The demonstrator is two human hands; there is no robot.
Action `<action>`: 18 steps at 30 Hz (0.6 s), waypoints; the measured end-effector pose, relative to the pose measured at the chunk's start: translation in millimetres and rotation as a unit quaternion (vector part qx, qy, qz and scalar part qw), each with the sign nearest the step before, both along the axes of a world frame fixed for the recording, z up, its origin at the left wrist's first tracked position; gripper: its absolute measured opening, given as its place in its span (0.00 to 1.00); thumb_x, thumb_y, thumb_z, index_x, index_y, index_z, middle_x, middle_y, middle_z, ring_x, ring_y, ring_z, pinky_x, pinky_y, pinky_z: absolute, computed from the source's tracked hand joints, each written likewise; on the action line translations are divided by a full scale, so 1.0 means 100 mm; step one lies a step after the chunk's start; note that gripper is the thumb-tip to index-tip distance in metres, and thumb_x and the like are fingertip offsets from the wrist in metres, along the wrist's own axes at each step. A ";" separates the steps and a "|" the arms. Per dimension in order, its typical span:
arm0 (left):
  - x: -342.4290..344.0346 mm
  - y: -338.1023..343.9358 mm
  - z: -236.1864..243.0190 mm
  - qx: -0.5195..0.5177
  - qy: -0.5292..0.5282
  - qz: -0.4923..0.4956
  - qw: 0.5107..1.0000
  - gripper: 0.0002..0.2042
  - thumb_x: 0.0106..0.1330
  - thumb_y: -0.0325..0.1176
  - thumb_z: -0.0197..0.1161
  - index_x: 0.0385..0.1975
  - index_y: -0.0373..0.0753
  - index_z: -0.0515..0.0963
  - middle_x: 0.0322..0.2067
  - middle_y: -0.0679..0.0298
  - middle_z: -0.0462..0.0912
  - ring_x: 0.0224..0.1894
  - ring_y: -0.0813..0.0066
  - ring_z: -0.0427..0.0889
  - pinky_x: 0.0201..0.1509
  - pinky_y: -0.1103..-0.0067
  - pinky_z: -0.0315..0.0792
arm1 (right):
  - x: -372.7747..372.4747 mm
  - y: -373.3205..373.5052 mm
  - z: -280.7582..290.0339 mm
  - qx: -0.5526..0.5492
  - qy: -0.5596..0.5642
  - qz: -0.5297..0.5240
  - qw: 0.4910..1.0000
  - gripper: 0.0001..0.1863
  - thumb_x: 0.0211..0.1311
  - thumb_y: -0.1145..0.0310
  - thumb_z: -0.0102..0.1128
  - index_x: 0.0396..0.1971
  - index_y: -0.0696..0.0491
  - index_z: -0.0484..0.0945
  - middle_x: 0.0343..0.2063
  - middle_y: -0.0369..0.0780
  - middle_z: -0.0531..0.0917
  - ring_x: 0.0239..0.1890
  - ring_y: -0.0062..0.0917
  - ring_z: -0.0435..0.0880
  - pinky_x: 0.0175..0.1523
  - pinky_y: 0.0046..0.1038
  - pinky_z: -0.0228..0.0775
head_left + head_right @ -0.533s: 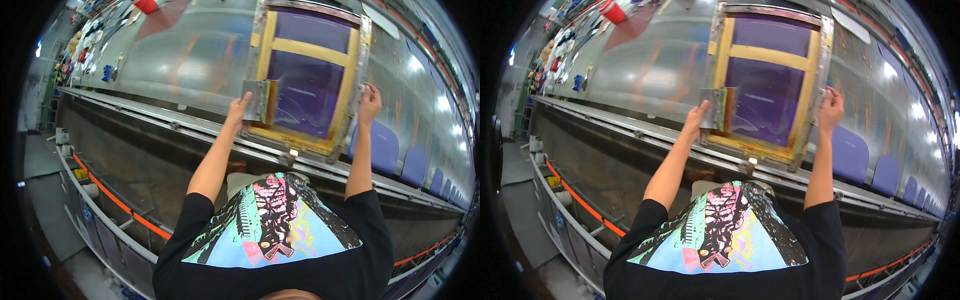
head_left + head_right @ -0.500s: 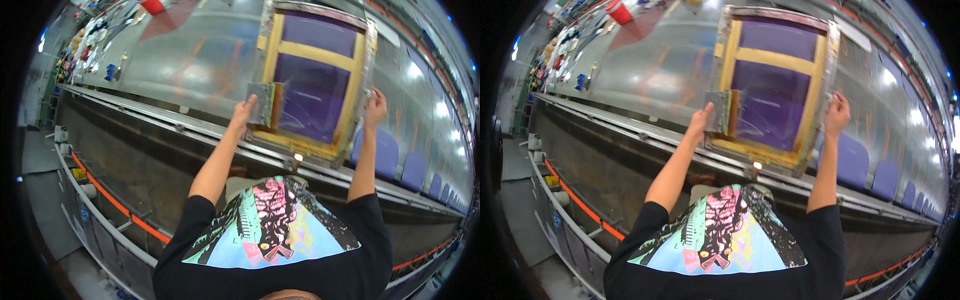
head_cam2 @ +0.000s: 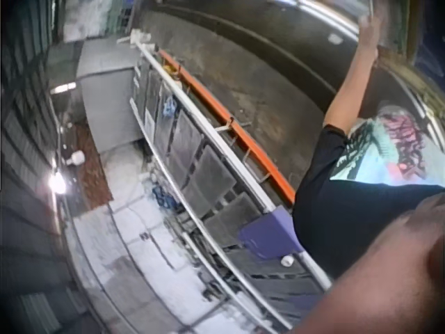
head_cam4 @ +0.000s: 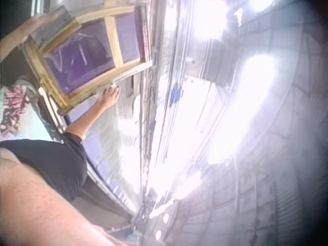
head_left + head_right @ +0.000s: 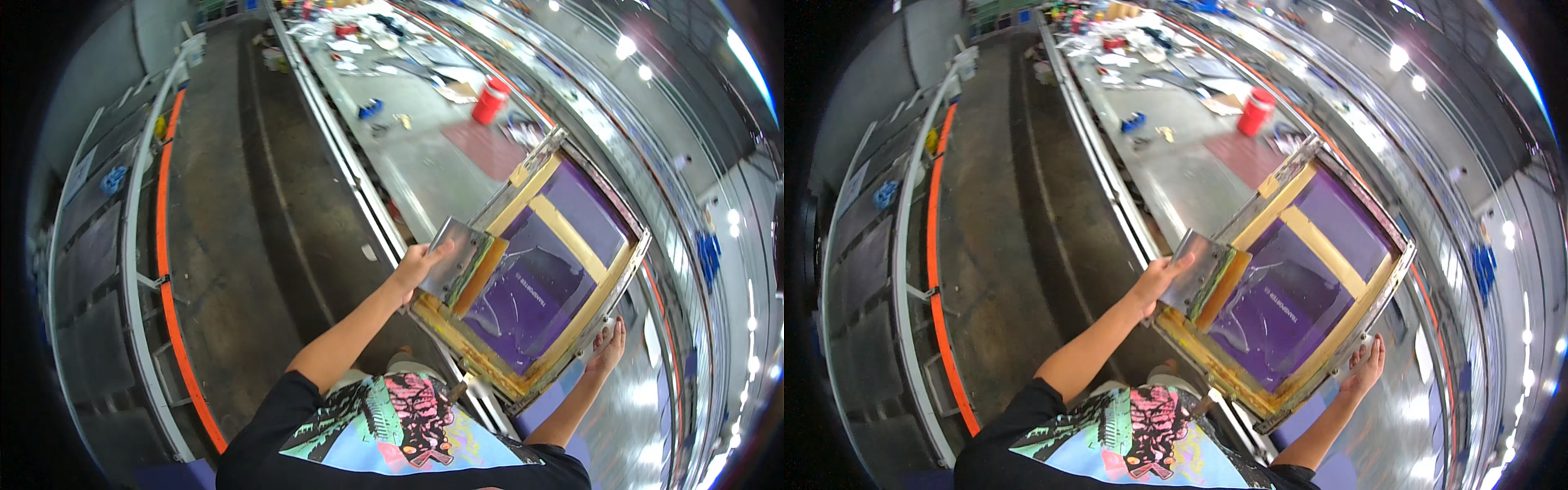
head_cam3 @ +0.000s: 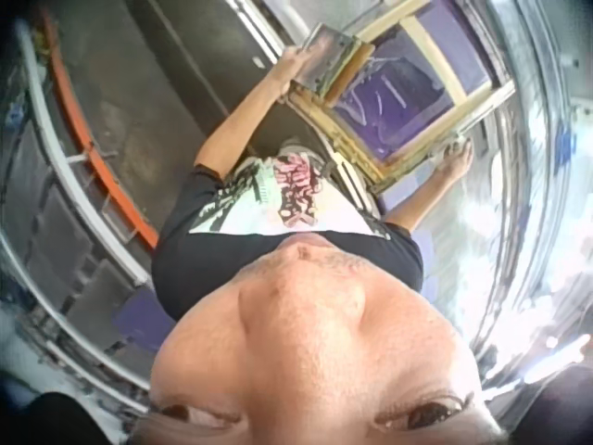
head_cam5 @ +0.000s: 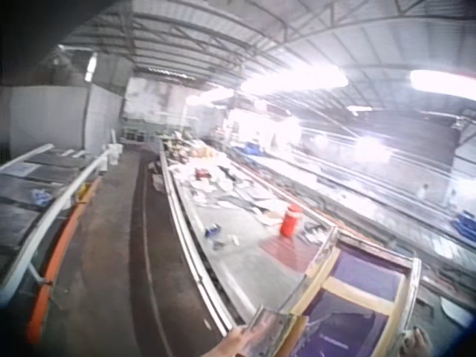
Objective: The person uses a squeegee to spread purple ink across a screen-printing frame mounted on a rail. They repeatedly pull the squeegee across the mesh, then lift and reposition the frame to continue the process. The person briefly walks to a workbench and returns to resume printing.
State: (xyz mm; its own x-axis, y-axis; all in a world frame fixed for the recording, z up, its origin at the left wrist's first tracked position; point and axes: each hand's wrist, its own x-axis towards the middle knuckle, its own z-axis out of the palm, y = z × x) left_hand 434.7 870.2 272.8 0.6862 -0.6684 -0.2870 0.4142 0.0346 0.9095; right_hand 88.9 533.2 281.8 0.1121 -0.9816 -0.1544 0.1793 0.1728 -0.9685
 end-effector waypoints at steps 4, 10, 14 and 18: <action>0.34 0.82 0.10 -0.041 -0.004 0.093 0.995 0.25 0.68 0.56 0.69 0.42 0.34 0.83 0.37 0.67 0.85 0.36 0.82 0.82 0.44 0.82 0.75 | 1.07 0.18 0.17 -0.039 -0.035 0.094 0.994 0.14 0.74 0.58 0.61 0.53 0.45 0.83 0.32 0.31 0.81 0.25 0.12 0.72 0.27 0.14 0.60; 1.10 1.53 0.55 -0.025 -0.033 0.288 0.957 0.22 0.69 0.54 0.70 0.40 0.37 0.84 0.34 0.73 0.82 0.36 0.87 0.77 0.43 0.83 0.71 | 3.36 0.29 0.52 -0.124 -0.076 0.251 0.957 0.10 0.76 0.61 0.60 0.50 0.48 0.82 0.25 0.28 0.78 0.21 0.08 0.70 0.23 0.13 0.58; 1.88 2.00 0.70 -0.028 -0.039 0.409 0.911 0.21 0.68 0.54 0.71 0.39 0.37 0.84 0.34 0.73 0.82 0.36 0.87 0.77 0.42 0.83 0.71 | 5.24 0.58 0.46 -0.129 -0.065 0.343 0.928 0.10 0.76 0.65 0.60 0.50 0.51 0.82 0.23 0.27 0.75 0.20 0.08 0.68 0.22 0.14 0.55; 2.63 2.48 0.92 0.009 -0.069 0.567 0.821 0.22 0.67 0.54 0.71 0.41 0.38 0.83 0.34 0.74 0.81 0.36 0.87 0.76 0.43 0.82 0.70 | 7.20 1.35 0.80 -0.165 -0.109 0.477 0.857 0.11 0.76 0.66 0.59 0.49 0.55 0.82 0.23 0.27 0.72 0.20 0.08 0.66 0.23 0.14 0.55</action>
State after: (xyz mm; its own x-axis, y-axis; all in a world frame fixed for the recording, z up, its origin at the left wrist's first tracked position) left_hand 697.9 1117.8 365.1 0.8913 0.4250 -0.1581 0.0194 0.3125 0.9497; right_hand 808.5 668.0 362.1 0.8781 -0.4143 0.2392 0.2908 0.0651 -0.9546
